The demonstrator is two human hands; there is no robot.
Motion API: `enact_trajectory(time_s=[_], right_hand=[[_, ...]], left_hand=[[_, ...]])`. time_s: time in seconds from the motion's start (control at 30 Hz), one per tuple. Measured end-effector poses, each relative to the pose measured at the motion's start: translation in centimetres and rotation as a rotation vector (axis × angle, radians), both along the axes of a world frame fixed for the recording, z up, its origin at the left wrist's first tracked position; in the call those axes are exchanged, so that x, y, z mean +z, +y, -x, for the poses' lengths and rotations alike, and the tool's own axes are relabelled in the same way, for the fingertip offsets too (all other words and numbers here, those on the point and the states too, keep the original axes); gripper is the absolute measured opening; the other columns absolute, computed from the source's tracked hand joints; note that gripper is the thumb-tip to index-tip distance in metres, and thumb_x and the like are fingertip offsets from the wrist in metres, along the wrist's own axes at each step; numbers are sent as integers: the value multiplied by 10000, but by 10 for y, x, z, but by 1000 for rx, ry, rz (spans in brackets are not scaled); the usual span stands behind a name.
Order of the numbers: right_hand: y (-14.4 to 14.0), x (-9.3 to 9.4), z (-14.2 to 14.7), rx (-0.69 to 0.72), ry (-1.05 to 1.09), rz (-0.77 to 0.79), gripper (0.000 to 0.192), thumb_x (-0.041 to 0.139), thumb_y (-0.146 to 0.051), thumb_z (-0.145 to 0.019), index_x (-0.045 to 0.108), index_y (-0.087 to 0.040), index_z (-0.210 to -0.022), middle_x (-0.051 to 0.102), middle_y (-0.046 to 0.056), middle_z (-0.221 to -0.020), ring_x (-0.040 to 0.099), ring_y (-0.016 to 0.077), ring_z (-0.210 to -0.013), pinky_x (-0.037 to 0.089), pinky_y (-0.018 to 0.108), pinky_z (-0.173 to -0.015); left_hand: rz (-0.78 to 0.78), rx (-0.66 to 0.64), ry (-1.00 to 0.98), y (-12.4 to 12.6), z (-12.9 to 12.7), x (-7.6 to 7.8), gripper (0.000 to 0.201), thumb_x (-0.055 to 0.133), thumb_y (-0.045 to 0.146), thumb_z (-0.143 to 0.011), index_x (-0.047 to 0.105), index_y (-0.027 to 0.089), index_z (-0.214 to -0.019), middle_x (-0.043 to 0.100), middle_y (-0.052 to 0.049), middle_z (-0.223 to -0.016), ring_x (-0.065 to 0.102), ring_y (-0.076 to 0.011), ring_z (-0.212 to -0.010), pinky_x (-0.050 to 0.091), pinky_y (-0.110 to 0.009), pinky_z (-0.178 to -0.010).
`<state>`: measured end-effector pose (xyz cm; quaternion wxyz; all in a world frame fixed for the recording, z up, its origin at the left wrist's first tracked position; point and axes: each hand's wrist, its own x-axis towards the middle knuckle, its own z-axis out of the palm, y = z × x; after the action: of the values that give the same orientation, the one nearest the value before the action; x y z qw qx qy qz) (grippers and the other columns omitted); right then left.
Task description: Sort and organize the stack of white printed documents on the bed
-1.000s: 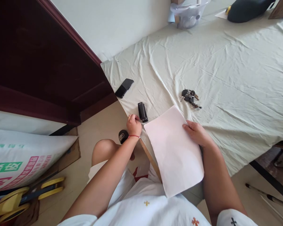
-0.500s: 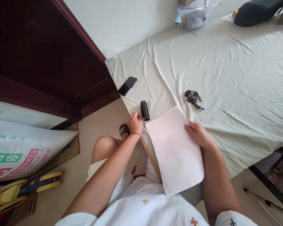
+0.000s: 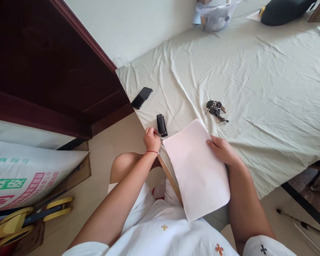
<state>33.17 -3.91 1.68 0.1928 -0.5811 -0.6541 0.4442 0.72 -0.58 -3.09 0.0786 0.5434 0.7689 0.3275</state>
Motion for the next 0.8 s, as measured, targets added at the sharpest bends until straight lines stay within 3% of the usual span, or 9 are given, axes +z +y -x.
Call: enact_trajectory(time_s=[0.8], right_hand=[[-3,-5,-3,21,-59,26,409,424,-575,-987,471,-233,-767,578,13,-699,541,175,-660,434,295,-604]], left_hand=[[-27,-8,-34,-2,4,3,322,428,-62,-721,403,255,-675,604,-74,-845,617,-265,-908,476,-385,-892]])
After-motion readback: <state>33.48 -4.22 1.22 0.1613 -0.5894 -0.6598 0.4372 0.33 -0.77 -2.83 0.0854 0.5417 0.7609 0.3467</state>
